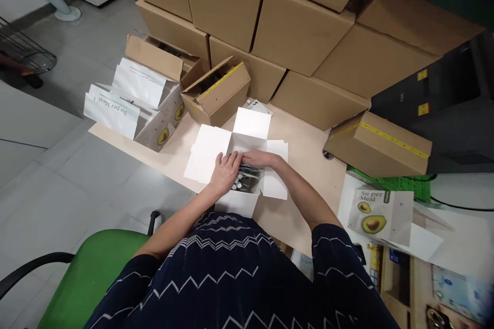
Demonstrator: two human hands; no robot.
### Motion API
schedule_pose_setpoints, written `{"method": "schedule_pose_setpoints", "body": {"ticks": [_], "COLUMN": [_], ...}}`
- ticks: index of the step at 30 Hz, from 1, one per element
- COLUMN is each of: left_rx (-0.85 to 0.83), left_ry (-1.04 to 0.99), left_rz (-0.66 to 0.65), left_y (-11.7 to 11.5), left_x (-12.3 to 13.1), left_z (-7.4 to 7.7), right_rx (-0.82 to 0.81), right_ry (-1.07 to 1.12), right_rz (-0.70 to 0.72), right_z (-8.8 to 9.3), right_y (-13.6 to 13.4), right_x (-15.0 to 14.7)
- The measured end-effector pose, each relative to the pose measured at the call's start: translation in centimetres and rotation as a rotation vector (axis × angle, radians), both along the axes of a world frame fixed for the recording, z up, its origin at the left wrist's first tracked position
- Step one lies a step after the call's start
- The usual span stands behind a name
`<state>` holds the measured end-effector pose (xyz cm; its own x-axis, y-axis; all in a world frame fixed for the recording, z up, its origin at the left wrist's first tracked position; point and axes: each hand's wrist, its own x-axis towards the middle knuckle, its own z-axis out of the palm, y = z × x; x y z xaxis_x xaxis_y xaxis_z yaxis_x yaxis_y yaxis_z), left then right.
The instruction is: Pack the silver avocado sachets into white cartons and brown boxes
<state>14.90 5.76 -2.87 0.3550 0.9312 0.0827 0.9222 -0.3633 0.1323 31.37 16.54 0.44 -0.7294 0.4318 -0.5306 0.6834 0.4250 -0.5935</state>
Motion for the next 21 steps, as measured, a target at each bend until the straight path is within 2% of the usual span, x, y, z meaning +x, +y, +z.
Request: {"method": "schedule_pose_setpoints", "body": {"ticks": [8,12,16,18,21], "left_rx": [-0.041,-0.007,-0.017,-0.014,0.002], "left_ry": [0.023,0.015,0.021,0.019,0.011], "left_rz": [-0.021,-0.023,-0.05,-0.059,-0.07], "left_y": [0.2,0.2,0.2,0.1,0.0], "left_x": [0.0,0.0,-0.1,-0.1,-0.2], "left_z": [0.6,0.6,0.8,1.0,1.0], "right_rx": [-0.071,-0.066,-0.093,-0.137,-0.12], "right_ry": [0.06,0.069,0.148,0.266,0.564], "right_rz": [0.006,-0.048,-0.097,-0.202,-0.56], "right_z": [0.2,0.2,1.4,2.5,3.6], "right_y": [-0.3,-0.4,-0.4,0.3,2.8], "right_x": [0.5,0.2,0.8,2.0,4.6]}}
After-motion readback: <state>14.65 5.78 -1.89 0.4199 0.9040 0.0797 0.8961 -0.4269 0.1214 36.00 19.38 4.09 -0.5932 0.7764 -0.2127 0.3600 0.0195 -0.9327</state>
